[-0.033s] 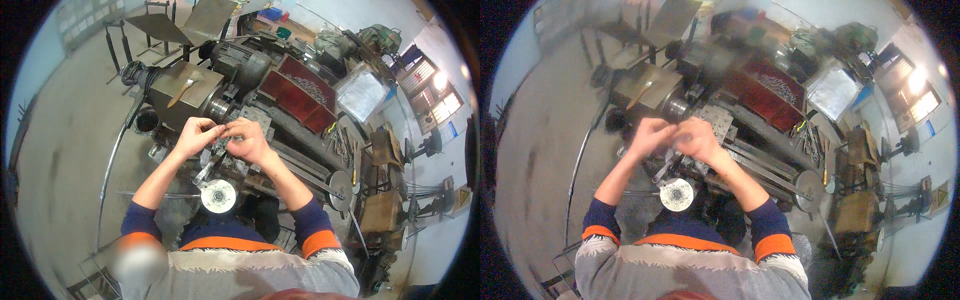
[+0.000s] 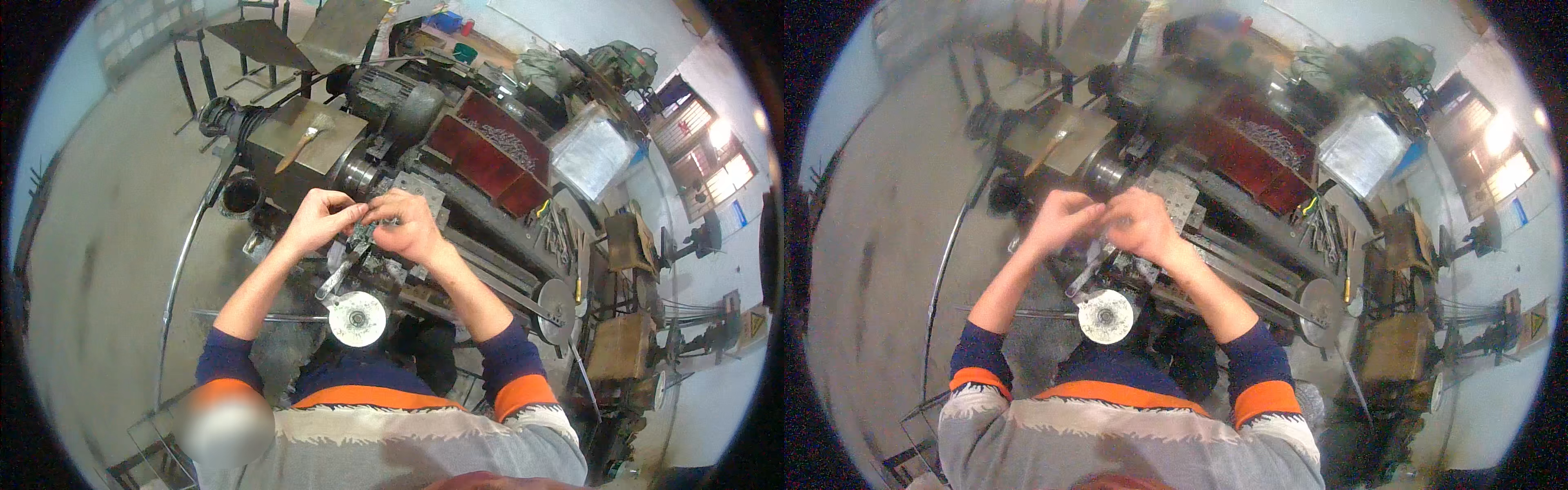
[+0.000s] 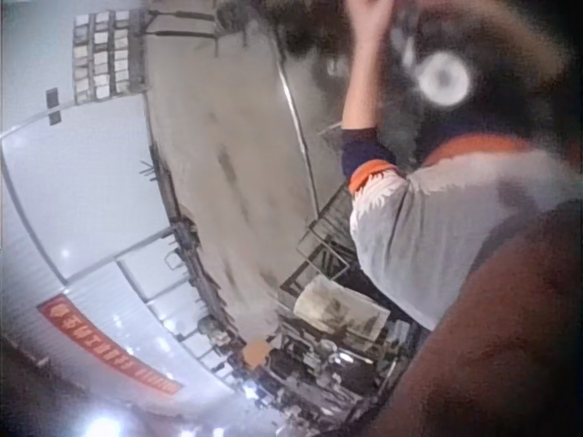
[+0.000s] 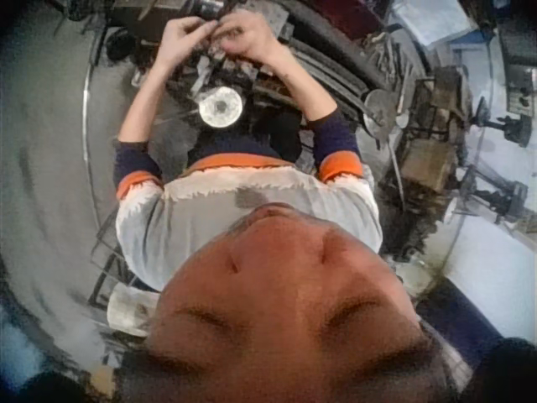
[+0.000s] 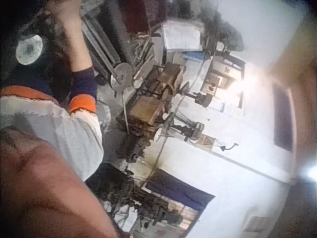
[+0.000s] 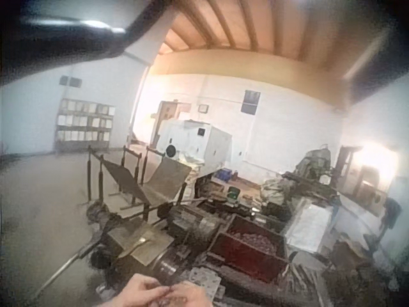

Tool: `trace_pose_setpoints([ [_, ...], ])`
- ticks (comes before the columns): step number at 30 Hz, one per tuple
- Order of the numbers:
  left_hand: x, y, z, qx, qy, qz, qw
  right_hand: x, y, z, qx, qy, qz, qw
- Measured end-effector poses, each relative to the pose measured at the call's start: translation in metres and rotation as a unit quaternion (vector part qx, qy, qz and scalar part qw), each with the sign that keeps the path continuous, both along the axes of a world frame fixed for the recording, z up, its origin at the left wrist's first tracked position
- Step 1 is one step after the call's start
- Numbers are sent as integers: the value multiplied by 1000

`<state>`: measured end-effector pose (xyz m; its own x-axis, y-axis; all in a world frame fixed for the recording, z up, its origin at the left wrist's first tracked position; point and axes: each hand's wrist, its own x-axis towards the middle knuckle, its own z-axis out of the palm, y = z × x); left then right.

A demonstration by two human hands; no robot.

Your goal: The person operates a metal lathe, repeatedly loading small metal parts into the chuck, engaging the machine, and removing the finished parts. The person uses a long metal rod to assist with loading and unloading the parts from the chuck.

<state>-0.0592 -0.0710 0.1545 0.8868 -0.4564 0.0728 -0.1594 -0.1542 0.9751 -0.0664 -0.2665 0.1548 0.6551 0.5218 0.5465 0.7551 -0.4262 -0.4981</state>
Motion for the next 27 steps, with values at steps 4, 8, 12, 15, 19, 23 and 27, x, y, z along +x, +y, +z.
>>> trace_pose_setpoints([
  [4, 5, 48, 0, 40, -3, -31, 999, 32, -16, -9, -72, -42, -45, 995],
  [8, -4, 137, 2, 221, -171, 138, 950, 66, -22, -9, -223, 96, -180, 953],
  [12, -41, 229, -14, 529, -209, 272, 776, 93, -22, -28, -241, 217, -206, 923],
  [15, -75, 270, -39, 497, -121, 311, 801, 95, -15, -30, -238, 231, -201, 922],
  [19, -105, 268, -73, 493, -15, 314, 811, 98, -19, -36, -225, 233, -170, 931],
  [23, -101, 262, -85, 449, -17, 349, 822, 95, -20, -34, -207, 228, -139, 941],
  [27, -94, 270, -92, 473, -35, 344, 811, 98, -9, -33, -253, 217, -182, 925],
])
